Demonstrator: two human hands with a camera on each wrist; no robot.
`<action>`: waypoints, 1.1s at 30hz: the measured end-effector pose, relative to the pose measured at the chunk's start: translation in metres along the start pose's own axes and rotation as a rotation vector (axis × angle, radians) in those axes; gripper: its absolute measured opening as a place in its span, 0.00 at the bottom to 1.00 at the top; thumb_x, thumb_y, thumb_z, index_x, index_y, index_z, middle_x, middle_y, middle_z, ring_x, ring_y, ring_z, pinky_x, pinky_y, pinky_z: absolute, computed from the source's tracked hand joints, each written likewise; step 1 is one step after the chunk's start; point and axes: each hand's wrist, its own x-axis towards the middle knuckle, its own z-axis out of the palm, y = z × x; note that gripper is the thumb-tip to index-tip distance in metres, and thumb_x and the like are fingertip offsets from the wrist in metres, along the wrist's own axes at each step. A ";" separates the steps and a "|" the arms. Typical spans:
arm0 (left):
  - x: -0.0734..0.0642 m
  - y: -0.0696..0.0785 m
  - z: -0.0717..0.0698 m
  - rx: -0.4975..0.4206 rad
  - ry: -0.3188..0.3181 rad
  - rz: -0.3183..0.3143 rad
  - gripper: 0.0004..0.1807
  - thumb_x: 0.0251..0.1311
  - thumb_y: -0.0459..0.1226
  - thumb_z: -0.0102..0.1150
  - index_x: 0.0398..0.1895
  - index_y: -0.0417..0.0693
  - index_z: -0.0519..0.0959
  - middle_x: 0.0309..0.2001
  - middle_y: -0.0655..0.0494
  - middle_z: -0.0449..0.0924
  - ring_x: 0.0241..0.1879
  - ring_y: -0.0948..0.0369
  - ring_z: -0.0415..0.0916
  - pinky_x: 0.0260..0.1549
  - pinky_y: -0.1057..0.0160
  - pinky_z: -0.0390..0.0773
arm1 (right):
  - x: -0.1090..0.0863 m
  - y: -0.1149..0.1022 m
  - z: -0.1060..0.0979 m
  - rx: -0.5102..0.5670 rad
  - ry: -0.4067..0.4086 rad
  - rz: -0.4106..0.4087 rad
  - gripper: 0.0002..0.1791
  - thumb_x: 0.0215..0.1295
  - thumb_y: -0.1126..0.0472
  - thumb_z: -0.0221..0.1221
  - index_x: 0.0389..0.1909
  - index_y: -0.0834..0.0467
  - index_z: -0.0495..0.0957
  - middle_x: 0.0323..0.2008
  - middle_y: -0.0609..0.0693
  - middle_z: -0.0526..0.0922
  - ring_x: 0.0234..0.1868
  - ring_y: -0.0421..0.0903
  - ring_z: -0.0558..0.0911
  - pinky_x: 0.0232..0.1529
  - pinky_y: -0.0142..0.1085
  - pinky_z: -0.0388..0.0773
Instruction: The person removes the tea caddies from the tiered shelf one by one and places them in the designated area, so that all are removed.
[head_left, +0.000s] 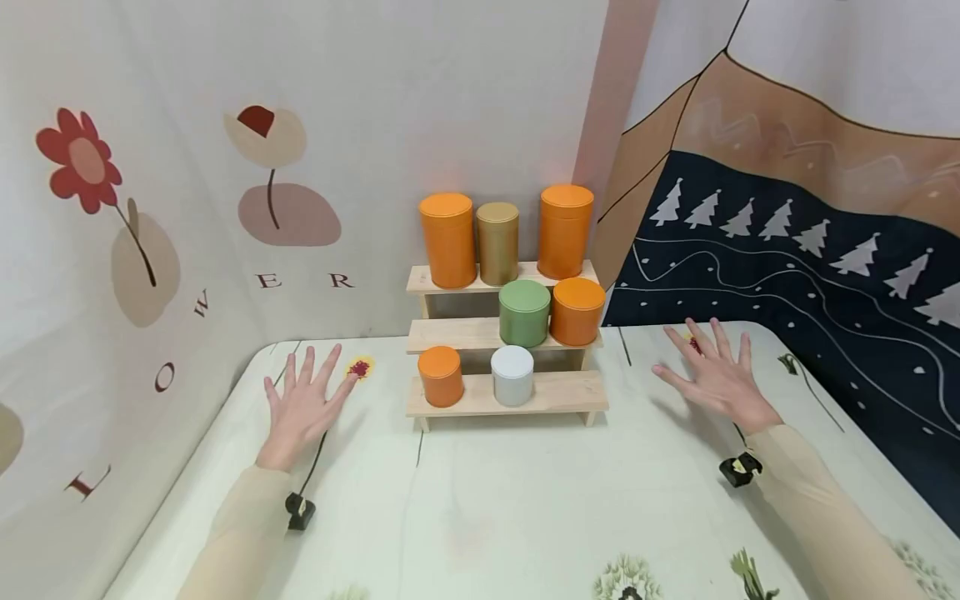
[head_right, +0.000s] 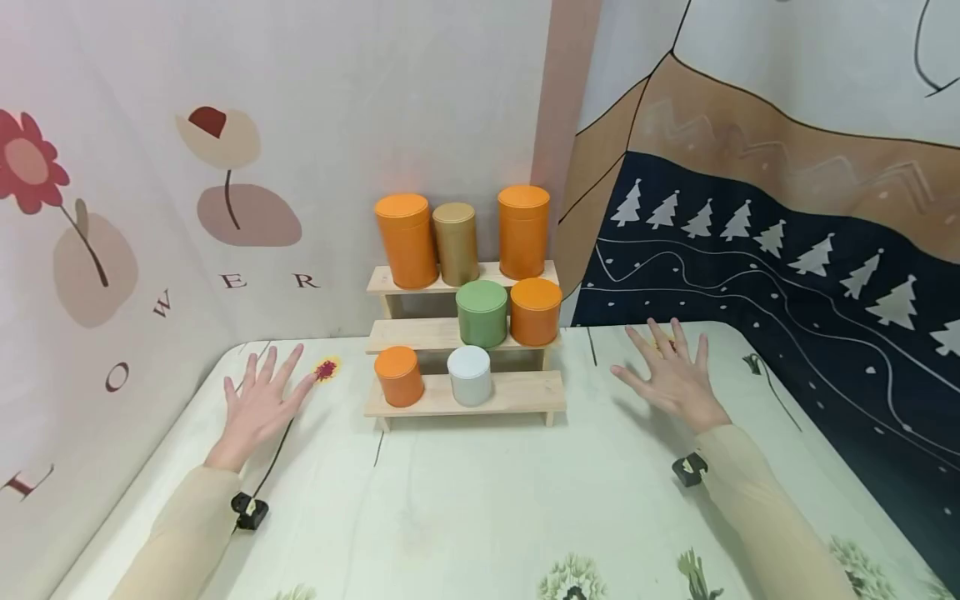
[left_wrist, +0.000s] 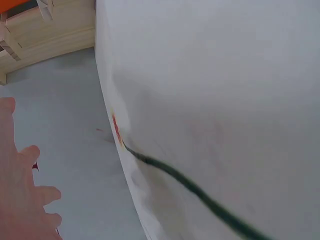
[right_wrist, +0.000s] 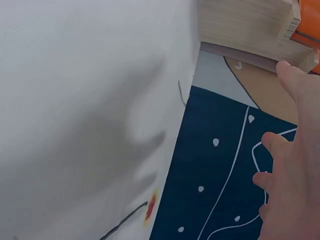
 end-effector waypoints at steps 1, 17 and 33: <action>0.003 0.002 0.001 -0.006 -0.002 -0.002 0.39 0.69 0.63 0.33 0.77 0.55 0.47 0.74 0.32 0.38 0.71 0.35 0.25 0.56 0.27 0.22 | 0.001 -0.002 -0.001 -0.001 0.001 -0.003 0.46 0.66 0.30 0.46 0.76 0.54 0.50 0.73 0.67 0.44 0.72 0.65 0.28 0.59 0.66 0.16; 0.052 0.049 -0.004 -0.108 0.018 0.054 0.40 0.69 0.63 0.32 0.77 0.53 0.48 0.74 0.34 0.42 0.72 0.35 0.31 0.60 0.29 0.28 | 0.047 -0.018 -0.017 0.069 0.088 -0.153 0.36 0.73 0.39 0.44 0.75 0.53 0.53 0.73 0.64 0.48 0.73 0.64 0.37 0.65 0.64 0.26; 0.083 0.084 -0.016 -0.368 0.063 0.139 0.35 0.73 0.56 0.37 0.78 0.53 0.47 0.75 0.43 0.48 0.72 0.40 0.43 0.66 0.37 0.41 | 0.085 -0.051 -0.039 0.073 0.176 -0.302 0.31 0.75 0.47 0.47 0.72 0.59 0.58 0.71 0.63 0.54 0.73 0.61 0.46 0.70 0.57 0.38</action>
